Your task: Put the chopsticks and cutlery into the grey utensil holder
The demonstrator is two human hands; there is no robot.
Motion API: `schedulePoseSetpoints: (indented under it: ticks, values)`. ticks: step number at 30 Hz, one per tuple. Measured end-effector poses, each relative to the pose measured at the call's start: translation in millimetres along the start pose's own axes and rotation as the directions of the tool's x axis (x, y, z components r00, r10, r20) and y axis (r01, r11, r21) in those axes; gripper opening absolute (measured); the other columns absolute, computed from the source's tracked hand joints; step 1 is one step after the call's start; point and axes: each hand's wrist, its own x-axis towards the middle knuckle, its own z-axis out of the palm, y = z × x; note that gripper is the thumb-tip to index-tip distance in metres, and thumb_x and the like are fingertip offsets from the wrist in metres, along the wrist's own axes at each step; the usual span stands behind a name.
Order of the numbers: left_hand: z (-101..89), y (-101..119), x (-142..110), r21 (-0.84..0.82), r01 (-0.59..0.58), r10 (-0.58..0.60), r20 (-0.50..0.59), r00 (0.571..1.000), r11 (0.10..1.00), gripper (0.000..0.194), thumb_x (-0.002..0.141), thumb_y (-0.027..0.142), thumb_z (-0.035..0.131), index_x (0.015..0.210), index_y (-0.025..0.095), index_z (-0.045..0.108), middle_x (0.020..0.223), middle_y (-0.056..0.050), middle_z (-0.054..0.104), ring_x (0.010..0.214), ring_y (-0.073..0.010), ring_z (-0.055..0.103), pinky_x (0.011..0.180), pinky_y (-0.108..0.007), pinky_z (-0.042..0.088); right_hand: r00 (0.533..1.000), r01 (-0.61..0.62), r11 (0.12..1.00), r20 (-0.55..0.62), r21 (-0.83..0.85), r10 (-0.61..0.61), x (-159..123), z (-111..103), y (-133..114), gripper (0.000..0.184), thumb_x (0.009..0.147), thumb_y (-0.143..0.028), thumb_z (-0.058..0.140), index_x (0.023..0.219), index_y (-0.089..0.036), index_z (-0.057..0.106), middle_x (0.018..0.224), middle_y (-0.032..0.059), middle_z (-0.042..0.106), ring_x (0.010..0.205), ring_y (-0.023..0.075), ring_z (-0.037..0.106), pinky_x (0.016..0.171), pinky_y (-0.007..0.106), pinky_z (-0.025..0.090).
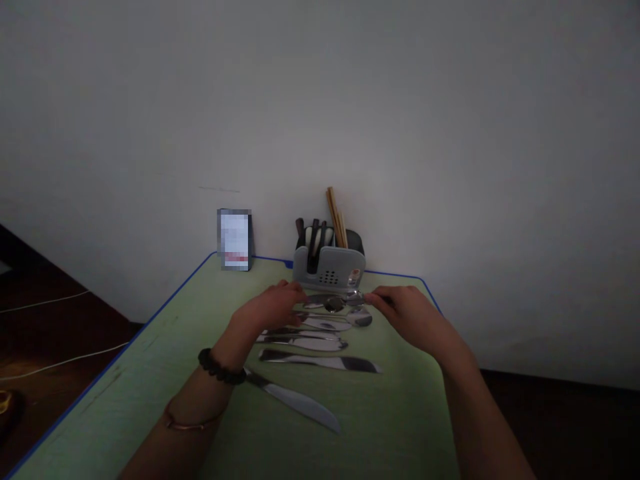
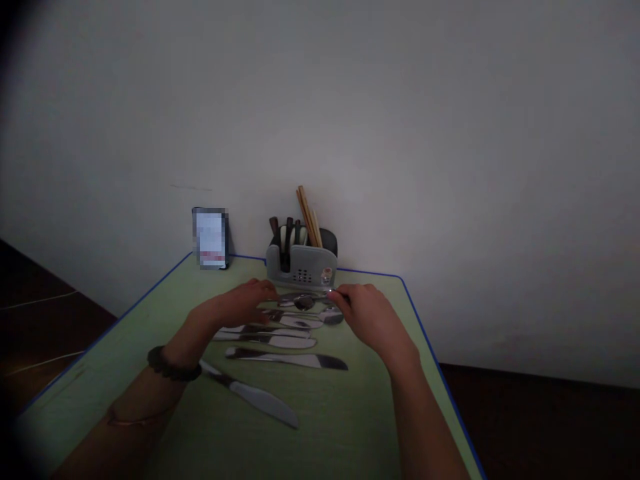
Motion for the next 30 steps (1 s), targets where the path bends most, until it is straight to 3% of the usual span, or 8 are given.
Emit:
schedulePoseSetpoints:
  ticks: [8,20,30]
  values:
    - [17.7,9.8,8.6,0.015,-0.021,0.020,0.078,0.997,1.000,0.043,0.080,0.036,0.056,0.120,0.021,0.057,0.135,-0.010,0.050,0.121,-0.0301,0.046,0.096,-0.040,0.042,0.996,-0.078,0.992,0.033,-0.103,0.082,4.0,9.7,5.5,0.031,0.092,-0.034,0.043,0.088,-0.019,0.070,0.085,0.0088,0.072,0.077,0.0194,0.064,0.064,0.025,0.037]
    - [11.1,13.1,4.1,0.078,-0.036,0.019,0.202,0.979,0.996,0.043,0.087,0.042,0.046,0.126,0.028,0.054,0.143,-0.008,0.042,0.125,-0.0329,0.043,0.096,-0.045,0.041,0.988,-0.063,0.994,0.135,-0.093,0.075,0.4,5.3,8.4,0.032,0.092,-0.034,0.044,0.085,-0.021,0.073,0.081,0.0083,0.072,0.075,0.0194,0.065,0.063,0.025,0.039]
    - [15.0,12.4,4.1,0.056,-0.023,0.013,0.172,0.985,0.998,0.044,0.085,0.042,0.050,0.127,0.029,0.053,0.143,-0.008,0.042,0.126,-0.0306,0.043,0.100,-0.043,0.039,0.990,-0.139,0.977,-0.009,-0.159,0.140,3.4,7.3,10.2,0.031,0.091,-0.034,0.044,0.092,-0.021,0.073,0.089,0.0094,0.073,0.085,0.0208,0.066,0.071,0.026,0.043]
